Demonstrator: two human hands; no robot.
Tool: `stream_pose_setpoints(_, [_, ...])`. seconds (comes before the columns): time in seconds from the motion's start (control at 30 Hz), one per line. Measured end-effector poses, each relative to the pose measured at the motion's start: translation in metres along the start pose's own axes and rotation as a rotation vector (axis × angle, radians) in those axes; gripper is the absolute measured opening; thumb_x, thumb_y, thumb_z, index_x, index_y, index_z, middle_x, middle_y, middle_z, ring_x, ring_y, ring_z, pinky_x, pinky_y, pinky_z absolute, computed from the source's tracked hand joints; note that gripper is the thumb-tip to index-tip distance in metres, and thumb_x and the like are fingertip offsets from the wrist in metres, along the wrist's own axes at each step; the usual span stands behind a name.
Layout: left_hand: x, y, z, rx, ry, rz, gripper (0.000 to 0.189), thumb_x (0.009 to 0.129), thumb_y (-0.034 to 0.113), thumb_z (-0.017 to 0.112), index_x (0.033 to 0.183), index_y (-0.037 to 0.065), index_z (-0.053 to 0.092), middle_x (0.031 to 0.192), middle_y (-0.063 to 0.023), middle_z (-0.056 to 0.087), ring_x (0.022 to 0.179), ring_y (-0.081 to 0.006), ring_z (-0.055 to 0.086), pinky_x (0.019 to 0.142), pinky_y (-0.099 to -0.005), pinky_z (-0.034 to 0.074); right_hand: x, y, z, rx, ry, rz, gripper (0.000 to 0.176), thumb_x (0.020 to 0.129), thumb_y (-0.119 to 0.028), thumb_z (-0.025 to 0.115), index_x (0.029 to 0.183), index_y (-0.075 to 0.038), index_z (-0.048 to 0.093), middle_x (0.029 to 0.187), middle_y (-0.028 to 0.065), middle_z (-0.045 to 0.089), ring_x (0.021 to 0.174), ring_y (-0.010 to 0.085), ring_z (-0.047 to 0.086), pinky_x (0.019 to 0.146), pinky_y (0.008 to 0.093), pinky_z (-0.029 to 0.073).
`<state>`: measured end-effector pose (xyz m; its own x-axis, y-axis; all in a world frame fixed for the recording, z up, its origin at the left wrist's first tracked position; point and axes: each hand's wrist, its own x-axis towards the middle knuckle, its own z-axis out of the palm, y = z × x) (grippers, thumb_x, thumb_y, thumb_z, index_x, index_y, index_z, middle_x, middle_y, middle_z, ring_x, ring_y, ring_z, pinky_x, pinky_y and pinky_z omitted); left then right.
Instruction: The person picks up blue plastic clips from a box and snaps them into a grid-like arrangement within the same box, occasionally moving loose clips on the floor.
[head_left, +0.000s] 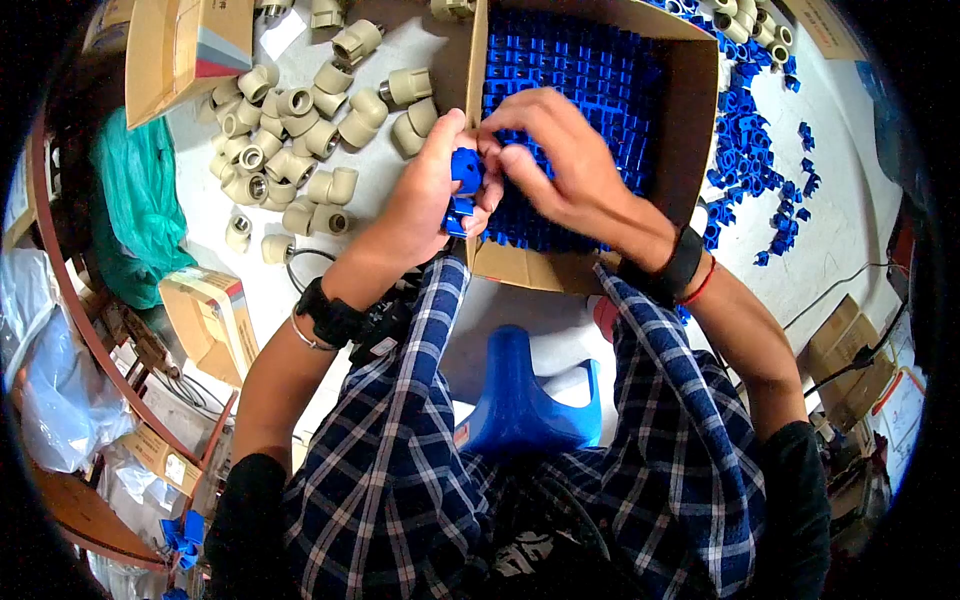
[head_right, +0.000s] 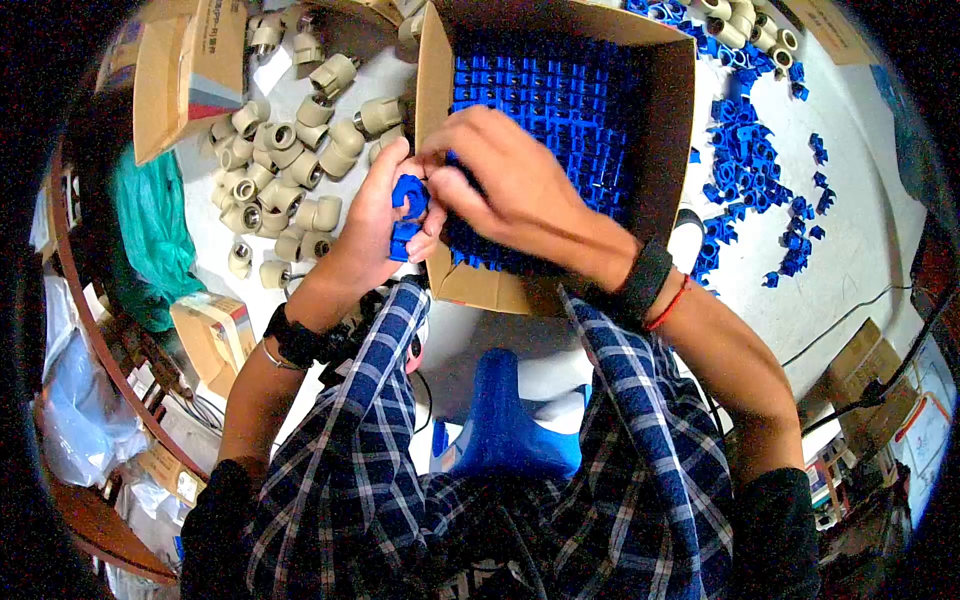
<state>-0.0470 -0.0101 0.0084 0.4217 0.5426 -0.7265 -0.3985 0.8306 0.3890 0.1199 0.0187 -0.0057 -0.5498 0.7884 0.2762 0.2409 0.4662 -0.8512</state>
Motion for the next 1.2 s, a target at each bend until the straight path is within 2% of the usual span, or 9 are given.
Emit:
stream_pose_setpoints(0.07, [0.002, -0.001, 0.006, 0.048, 0.122, 0.021, 0.055, 0.094, 0.057, 0.026, 0.079, 0.010, 0.049, 0.057, -0.0008, 0.047, 0.041, -0.0086, 0.043, 0.035, -0.0211, 0.034, 0.000, -0.007, 0.005, -0.053, -0.029, -0.023, 0.033, 0.076, -0.022, 0.067, 0.100, -0.003, 0.056, 0.095, 0.0141, 0.052, 0.086, 0.0315, 0.049, 0.076, 0.0364, 0.043])
stream_pose_setpoints(0.23, [0.005, -0.008, -0.003, 0.092, 0.089, 0.032, 0.057, 0.094, 0.059, 0.025, 0.081, 0.011, 0.052, 0.059, -0.0001, 0.048, 0.042, -0.0071, 0.042, 0.034, -0.0203, 0.032, 0.003, -0.005, 0.002, -0.008, -0.094, 0.040, 0.034, 0.073, -0.022, 0.069, 0.099, -0.005, 0.057, 0.088, 0.0120, 0.050, 0.084, 0.0301, 0.048, 0.074, 0.0371, 0.041])
stream_pose_setpoints(0.43, [0.005, -0.003, 0.003, 0.152, 0.090, 0.021, 0.056, 0.094, 0.058, 0.024, 0.089, 0.008, 0.051, 0.059, -0.0039, 0.051, 0.041, -0.0082, 0.042, 0.036, -0.0198, 0.032, -0.001, 0.000, -0.004, 0.272, 0.148, 0.454, 0.028, 0.074, -0.014, 0.066, 0.098, -0.003, 0.058, 0.080, 0.0075, 0.057, 0.070, 0.0149, 0.055, 0.064, 0.0263, 0.047])
stream_pose_setpoints(0.5, [0.006, -0.002, -0.003, 0.188, -0.040, 0.008, 0.057, 0.095, 0.056, 0.023, 0.092, 0.006, 0.049, 0.059, -0.0058, 0.051, 0.041, -0.0090, 0.043, 0.036, -0.0200, 0.032, -0.005, 0.020, -0.003, 0.389, 0.295, 0.532, 0.027, 0.075, -0.012, 0.067, 0.099, -0.002, 0.058, 0.079, 0.0031, 0.056, 0.071, 0.0095, 0.053, 0.063, 0.0244, 0.046])
stream_pose_setpoints(0.57, [0.007, -0.002, 0.000, 0.185, -0.003, 0.006, 0.054, 0.096, 0.053, 0.022, 0.093, 0.006, 0.048, 0.055, -0.0051, 0.049, 0.034, -0.0097, 0.038, 0.032, -0.0215, 0.031, -0.003, 0.043, -0.015, 0.221, 0.349, 0.534, 0.026, 0.079, -0.015, 0.065, 0.101, -0.003, 0.059, 0.075, 0.0040, 0.058, 0.069, 0.0097, 0.054, 0.063, 0.0247, 0.046])
stream_pose_setpoints(0.7, [0.006, 0.000, 0.001, 0.222, 0.016, 0.004, 0.052, 0.097, 0.052, 0.023, 0.094, 0.006, 0.047, 0.055, -0.0052, 0.048, 0.034, -0.0098, 0.037, 0.031, -0.0215, 0.030, 0.001, 0.081, -0.041, -0.052, 0.131, 0.793, 0.027, 0.085, -0.028, 0.057, 0.100, -0.007, 0.066, 0.083, 0.0101, 0.068, 0.074, 0.0177, 0.064, 0.070, 0.0312, 0.049])
stream_pose_setpoints(0.87, [0.006, -0.001, 0.000, 0.206, 0.000, -0.007, 0.050, 0.097, 0.049, 0.024, 0.094, 0.005, 0.047, 0.055, -0.0055, 0.048, 0.033, -0.0100, 0.037, 0.032, -0.0215, 0.030, 0.003, 0.096, -0.036, -0.254, 0.104, 0.661, 0.027, 0.086, -0.028, 0.055, 0.098, -0.007, 0.066, 0.083, 0.0166, 0.066, 0.080, 0.0313, 0.065, 0.073, 0.0386, 0.050])
stream_pose_setpoints(1.03, [0.005, 0.000, 0.000, 0.216, 0.002, 0.004, 0.049, 0.097, 0.048, 0.025, 0.094, 0.005, 0.047, 0.056, -0.0058, 0.049, 0.034, -0.0100, 0.037, 0.032, -0.0215, 0.031, 0.007, 0.083, -0.031, -0.345, 0.077, 0.599, 0.025, 0.086, -0.027, 0.055, 0.091, -0.006, 0.066, 0.081, 0.0172, 0.065, 0.079, 0.0351, 0.062, 0.072, 0.0434, 0.051])
stream_pose_setpoints(1.2, [0.005, 0.000, 0.000, 0.210, 0.007, 0.001, 0.048, 0.097, 0.048, 0.026, 0.094, 0.005, 0.047, 0.055, -0.0056, 0.048, 0.033, -0.0098, 0.037, 0.032, -0.0215, 0.031, 0.005, 0.087, -0.032, -0.598, 0.077, 0.308, 0.025, 0.086, -0.027, 0.056, 0.087, -0.003, 0.064, 0.075, 0.0173, 0.064, 0.081, 0.0369, 0.060, 0.070, 0.0466, 0.050])
